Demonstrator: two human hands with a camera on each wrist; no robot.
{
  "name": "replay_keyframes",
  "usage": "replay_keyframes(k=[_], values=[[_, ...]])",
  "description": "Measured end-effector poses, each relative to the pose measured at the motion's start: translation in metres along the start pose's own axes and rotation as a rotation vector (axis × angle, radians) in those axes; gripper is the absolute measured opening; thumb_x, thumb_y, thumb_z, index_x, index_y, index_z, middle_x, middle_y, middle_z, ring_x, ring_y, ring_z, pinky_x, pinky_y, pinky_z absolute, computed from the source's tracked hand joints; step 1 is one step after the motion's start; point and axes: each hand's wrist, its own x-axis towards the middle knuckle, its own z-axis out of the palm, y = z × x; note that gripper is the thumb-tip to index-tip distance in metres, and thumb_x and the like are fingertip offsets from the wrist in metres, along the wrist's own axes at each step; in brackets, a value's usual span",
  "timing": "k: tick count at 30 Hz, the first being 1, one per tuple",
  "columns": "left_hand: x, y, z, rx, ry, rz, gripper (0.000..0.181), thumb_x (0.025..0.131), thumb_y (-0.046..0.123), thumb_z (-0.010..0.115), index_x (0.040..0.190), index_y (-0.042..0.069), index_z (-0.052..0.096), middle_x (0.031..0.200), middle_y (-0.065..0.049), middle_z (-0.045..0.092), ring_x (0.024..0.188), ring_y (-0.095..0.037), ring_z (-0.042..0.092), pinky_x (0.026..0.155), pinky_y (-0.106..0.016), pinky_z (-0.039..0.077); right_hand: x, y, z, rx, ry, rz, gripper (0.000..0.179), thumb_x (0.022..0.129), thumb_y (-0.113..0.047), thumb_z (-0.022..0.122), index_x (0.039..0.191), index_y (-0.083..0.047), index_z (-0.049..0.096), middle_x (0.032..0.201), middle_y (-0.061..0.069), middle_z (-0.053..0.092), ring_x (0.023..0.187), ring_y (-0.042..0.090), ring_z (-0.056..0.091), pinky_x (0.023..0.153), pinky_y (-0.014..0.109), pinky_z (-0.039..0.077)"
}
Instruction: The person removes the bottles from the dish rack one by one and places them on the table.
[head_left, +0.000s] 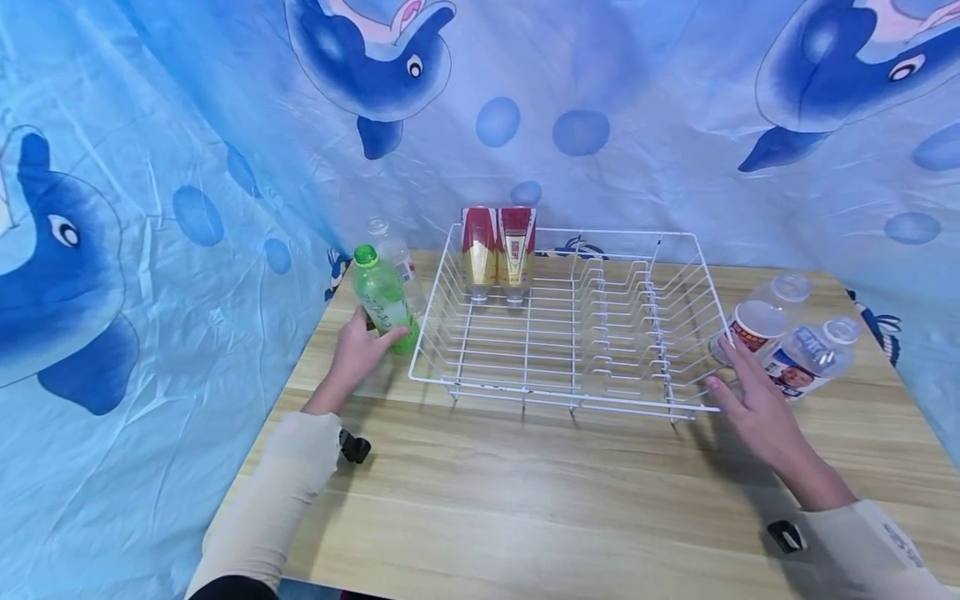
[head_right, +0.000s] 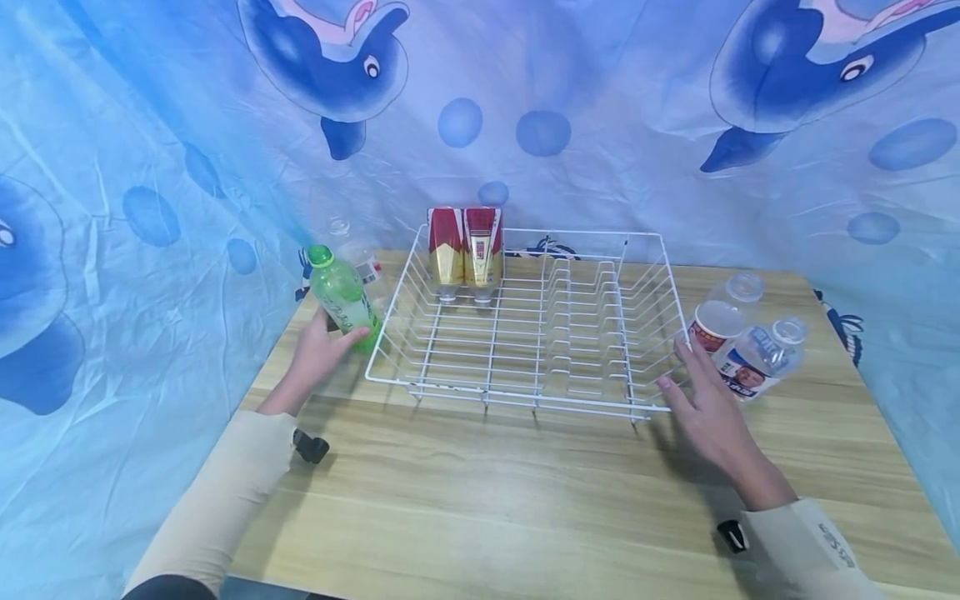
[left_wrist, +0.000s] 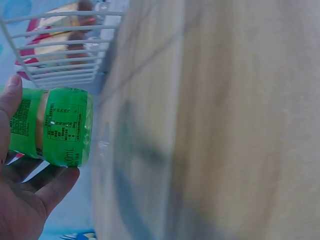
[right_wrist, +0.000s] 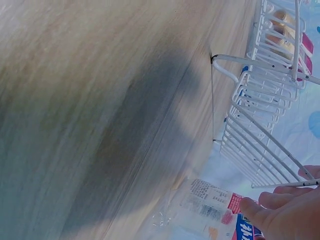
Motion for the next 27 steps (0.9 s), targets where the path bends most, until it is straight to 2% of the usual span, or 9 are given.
replay_keyframes(k=[8, 17, 23, 27], values=[[-0.001, -0.015, 0.011, -0.032, -0.026, -0.036, 0.073, 0.08, 0.038, 0.076, 0.133, 0.004, 0.04, 0.127, -0.019, 0.054, 0.116, -0.035, 0.053, 0.098, -0.047, 0.043, -0.001, 0.004, 0.002, 0.021, 0.019, -0.012, 0.06, 0.098, -0.02, 0.052, 0.15, -0.008, 0.026, 0.154, 0.024, 0.016, 0.134, 0.051, 0.019, 0.107, 0.065, 0.012], [0.001, -0.021, 0.017, -0.058, -0.03, -0.048, 0.078, 0.079, 0.045, 0.074, 0.136, 0.006, 0.038, 0.131, -0.019, 0.052, 0.12, -0.034, 0.05, 0.1, -0.047, 0.041, -0.002, 0.005, 0.0, 0.041, 0.013, 0.007, 0.063, 0.097, -0.021, 0.052, 0.151, -0.009, 0.022, 0.155, 0.023, 0.014, 0.136, 0.049, 0.016, 0.107, 0.065, 0.01], [0.003, -0.023, 0.018, -0.107, -0.028, -0.05, 0.075, 0.081, 0.04, 0.074, 0.137, 0.007, 0.036, 0.132, -0.017, 0.052, 0.122, -0.033, 0.048, 0.102, -0.047, 0.039, 0.0, 0.006, -0.005, 0.043, -0.039, 0.035, 0.075, 0.095, -0.026, 0.056, 0.154, -0.012, 0.011, 0.156, 0.019, 0.008, 0.138, 0.047, 0.011, 0.109, 0.063, 0.007], [-0.002, -0.03, 0.017, -0.108, -0.036, -0.07, 0.084, 0.081, 0.042, 0.074, 0.143, 0.008, 0.028, 0.137, -0.018, 0.046, 0.124, -0.034, 0.046, 0.103, -0.05, 0.036, -0.001, 0.008, -0.006, 0.057, -0.083, 0.061, 0.082, 0.094, -0.027, 0.059, 0.154, -0.014, 0.005, 0.155, 0.024, 0.006, 0.135, 0.053, 0.011, 0.107, 0.065, 0.007]])
